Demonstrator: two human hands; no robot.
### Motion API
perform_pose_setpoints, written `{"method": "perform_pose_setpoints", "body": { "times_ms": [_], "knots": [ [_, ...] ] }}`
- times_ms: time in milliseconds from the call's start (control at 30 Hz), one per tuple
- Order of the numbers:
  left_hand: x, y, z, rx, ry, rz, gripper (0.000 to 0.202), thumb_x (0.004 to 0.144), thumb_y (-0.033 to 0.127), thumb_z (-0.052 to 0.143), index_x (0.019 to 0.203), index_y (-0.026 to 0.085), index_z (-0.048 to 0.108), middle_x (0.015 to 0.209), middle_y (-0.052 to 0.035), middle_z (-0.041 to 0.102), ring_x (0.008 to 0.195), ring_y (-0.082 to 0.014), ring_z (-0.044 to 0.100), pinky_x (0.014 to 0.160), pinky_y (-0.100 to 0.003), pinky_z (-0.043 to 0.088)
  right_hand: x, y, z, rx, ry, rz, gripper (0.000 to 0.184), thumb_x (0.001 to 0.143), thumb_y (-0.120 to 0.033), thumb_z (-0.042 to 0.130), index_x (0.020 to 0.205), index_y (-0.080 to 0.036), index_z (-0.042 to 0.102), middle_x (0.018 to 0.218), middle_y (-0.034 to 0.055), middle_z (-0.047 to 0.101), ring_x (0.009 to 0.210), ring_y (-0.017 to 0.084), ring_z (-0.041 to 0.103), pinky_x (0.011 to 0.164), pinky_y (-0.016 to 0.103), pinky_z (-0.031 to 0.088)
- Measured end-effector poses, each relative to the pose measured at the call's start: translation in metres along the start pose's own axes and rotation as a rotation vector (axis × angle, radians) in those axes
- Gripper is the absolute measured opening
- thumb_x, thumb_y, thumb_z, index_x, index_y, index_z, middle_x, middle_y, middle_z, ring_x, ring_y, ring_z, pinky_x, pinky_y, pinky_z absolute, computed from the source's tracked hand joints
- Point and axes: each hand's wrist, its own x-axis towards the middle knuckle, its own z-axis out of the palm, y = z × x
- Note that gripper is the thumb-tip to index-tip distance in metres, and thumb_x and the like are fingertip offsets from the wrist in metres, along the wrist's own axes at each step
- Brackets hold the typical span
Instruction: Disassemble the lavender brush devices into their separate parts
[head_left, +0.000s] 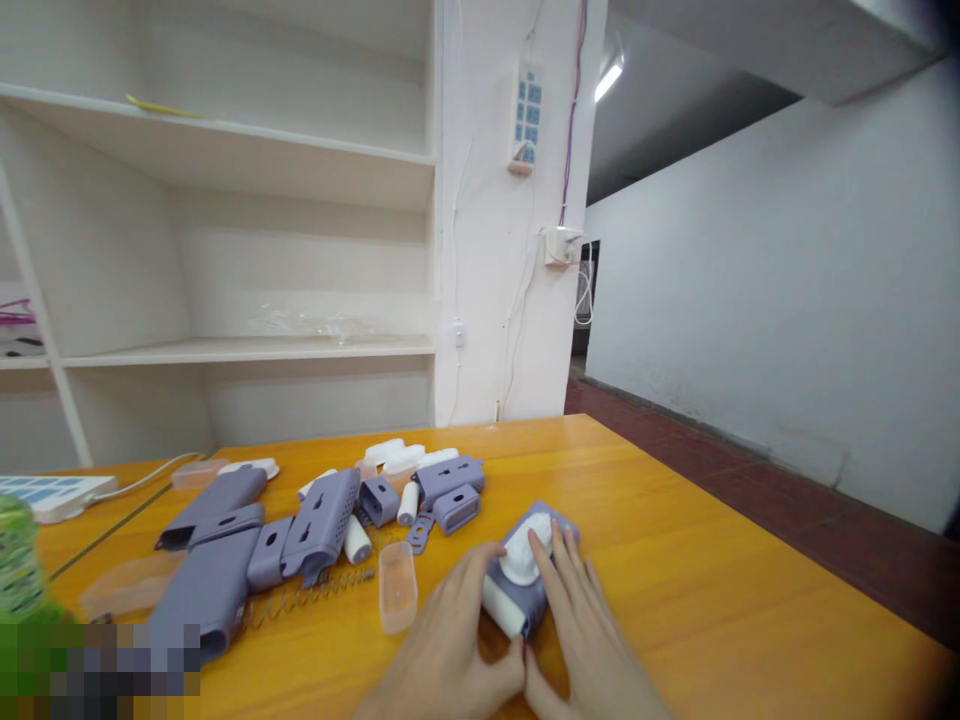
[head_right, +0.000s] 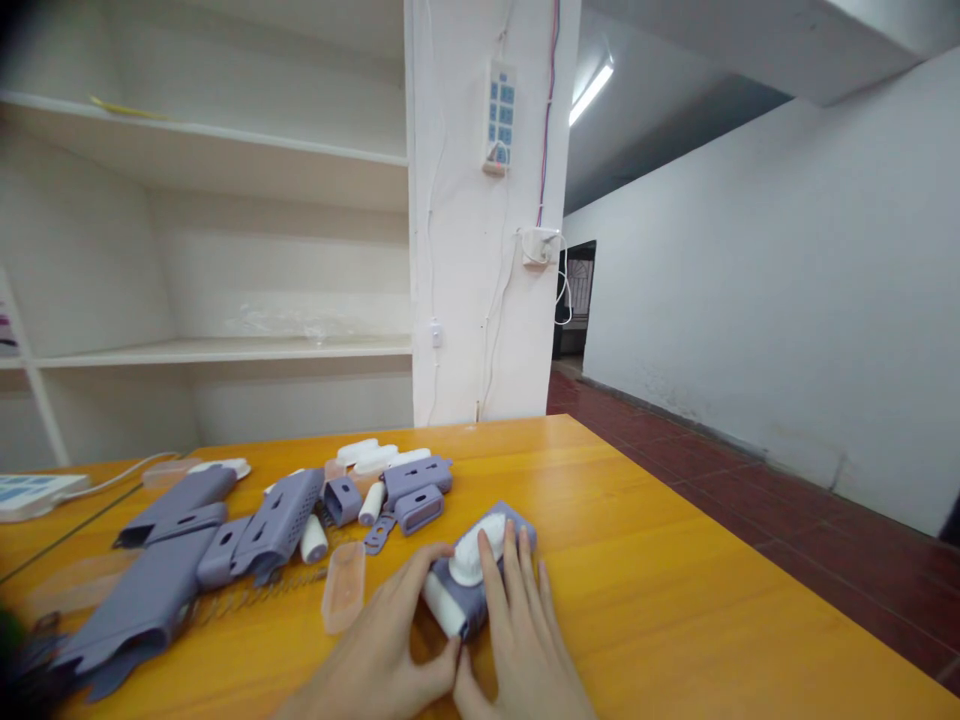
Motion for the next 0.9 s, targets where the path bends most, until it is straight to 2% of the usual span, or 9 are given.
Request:
{"method": "perform_pose_setpoints", "body": {
  "times_ms": [167, 267, 467, 667, 800, 900],
  "knots": [
    [-0.003, 0.003, -0.002, -0.092, 0.048, 0.034, 0.061, 0.072, 0.015, 0.061, 0.130, 0.025, 0.047, 0.128, -0.0047, 0.062, 0.118, -0.0217, 0.058, 0.102, -0.033, 0.045, 0.002, -0.007, -0.008, 0.002, -0.026, -0.003, 0.103, 0.079, -0.020, 0.059, 0.159, -0.022, -0.006, 0.166, 0.0157, -0.004, 0.149, 0.045, 0.007, 0.113, 0.067, 0.032],
    [-0.004, 0.002, -0.004, -0.119, 0.054, 0.036, 0.063, 0.072, 0.015, 0.063, 0.132, 0.024, 0.047, 0.131, -0.0053, 0.060, 0.120, -0.0217, 0.056, 0.105, -0.033, 0.043, 0.002, -0.010, -0.012, 0.032, -0.057, 0.015, 0.102, 0.078, -0.019, 0.059, 0.159, -0.021, -0.004, 0.166, 0.0148, -0.006, 0.149, 0.044, 0.006, 0.114, 0.065, 0.031],
    [-0.004, 0.002, -0.007, -0.146, 0.054, 0.066, 0.058, 0.073, 0.015, 0.065, 0.128, 0.026, 0.049, 0.128, -0.0028, 0.061, 0.118, -0.0203, 0.057, 0.103, -0.032, 0.043, 0.004, -0.014, -0.013, 0.090, -0.086, 0.062, 0.100, 0.079, -0.017, 0.057, 0.160, -0.020, -0.001, 0.166, 0.0140, -0.003, 0.150, 0.041, 0.000, 0.115, 0.065, 0.029],
    [0.000, -0.002, 0.004, -0.158, 0.122, 0.031, 0.059, 0.069, 0.015, 0.067, 0.125, 0.025, 0.050, 0.123, -0.0043, 0.063, 0.112, -0.0222, 0.059, 0.099, -0.034, 0.046, 0.005, -0.019, -0.014, 0.096, -0.150, 0.086, 0.103, 0.077, -0.014, 0.056, 0.159, -0.016, -0.007, 0.166, 0.0164, -0.001, 0.150, 0.038, -0.005, 0.117, 0.063, 0.027],
    [0.001, -0.004, 0.013, -0.178, 0.135, 0.009, 0.065, 0.068, 0.014, 0.067, 0.128, 0.025, 0.046, 0.124, -0.0048, 0.063, 0.113, -0.0229, 0.060, 0.099, -0.035, 0.047, 0.005, -0.021, -0.016, 0.084, -0.226, 0.109, 0.101, 0.076, -0.013, 0.056, 0.159, -0.011, -0.002, 0.165, 0.0188, -0.003, 0.150, 0.038, -0.008, 0.119, 0.059, 0.024],
    [-0.001, -0.005, 0.013, -0.170, 0.123, 0.002, 0.069, 0.070, 0.013, 0.066, 0.133, 0.026, 0.042, 0.130, -0.0056, 0.060, 0.117, -0.0234, 0.059, 0.102, -0.036, 0.047, 0.006, -0.022, -0.017, 0.092, -0.235, 0.122, 0.097, 0.078, -0.015, 0.055, 0.159, -0.010, 0.001, 0.166, 0.0177, -0.002, 0.150, 0.036, -0.007, 0.120, 0.056, 0.024]
  ]
}}
